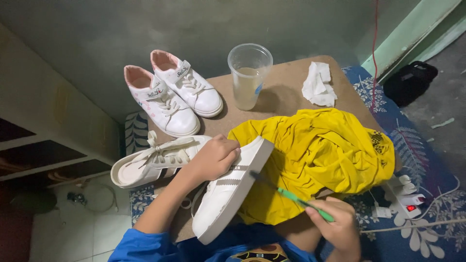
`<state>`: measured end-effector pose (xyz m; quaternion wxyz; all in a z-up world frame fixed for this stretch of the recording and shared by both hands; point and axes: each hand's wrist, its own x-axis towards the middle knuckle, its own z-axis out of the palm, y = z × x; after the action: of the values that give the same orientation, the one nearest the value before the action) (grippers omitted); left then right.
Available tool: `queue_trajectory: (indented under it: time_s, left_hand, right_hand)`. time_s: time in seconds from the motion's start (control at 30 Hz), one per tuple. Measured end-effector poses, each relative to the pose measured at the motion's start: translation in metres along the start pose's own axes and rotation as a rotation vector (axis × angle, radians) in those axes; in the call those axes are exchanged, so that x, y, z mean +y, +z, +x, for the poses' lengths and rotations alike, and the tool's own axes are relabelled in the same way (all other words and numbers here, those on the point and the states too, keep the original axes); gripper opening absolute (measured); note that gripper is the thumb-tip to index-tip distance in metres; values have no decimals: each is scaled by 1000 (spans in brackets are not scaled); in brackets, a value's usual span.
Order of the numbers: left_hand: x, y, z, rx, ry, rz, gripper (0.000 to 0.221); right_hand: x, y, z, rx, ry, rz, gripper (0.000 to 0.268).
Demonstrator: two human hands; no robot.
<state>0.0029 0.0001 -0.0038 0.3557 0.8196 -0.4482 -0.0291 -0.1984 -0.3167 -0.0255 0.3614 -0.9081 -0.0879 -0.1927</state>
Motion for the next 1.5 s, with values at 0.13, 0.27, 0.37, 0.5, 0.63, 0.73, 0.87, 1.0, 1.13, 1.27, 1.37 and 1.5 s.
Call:
queue_trajectory:
  time_s: [0.13,0.27,0.37,0.5,0.63,0.73,0.87,1.0,1.13,1.27,1.37,1.5]
  left_hand:
    - [0,0,0,-15,-15,0,40]
    - [-3,2,-2,4,14,23,38]
    - [-2,1,0,11,17,12,38]
    - [4,-2,0,-15,-33,-24,41]
    - [0,0,-2,-18,-35,-12,42]
    - [-1,-1,-2,-25,-8,-5,40]
    - [-2,0,-1,-17,-12,-21,41]
    - [0,0,-2,6,12,-13,40]
    - [0,-1,-2,-5,14,-31,39]
    - [-1,1,-2,-8,2,-22,41]
    - [-2,2,-2,-13,-14,-21,41]
    - [-1,1,-2,1,-2,-18,41]
  right_hand:
    - [5,-1,-4,-7,-77,63,19]
    - [16,5,-12,-39,-3,-12,22]
    - [3,1,-6,-132,-68,109,30]
    - [2,7,-3,-119,-14,36,27]
    - [8,8,-5,-54,29,-65,29]
    - [0,5,2,-132,-77,118,23]
    - [18,12,-3,-76,-37,66,26]
    - [13,9,-5,-32,-5,54,28]
    - [0,10,4,-80,-146,137,23]
    - [-7,13,8,64,-139,-109,20]
    - [-23,5,15,-77,-253,85,23]
    - [8,15,-6,-34,-260,-69,23]
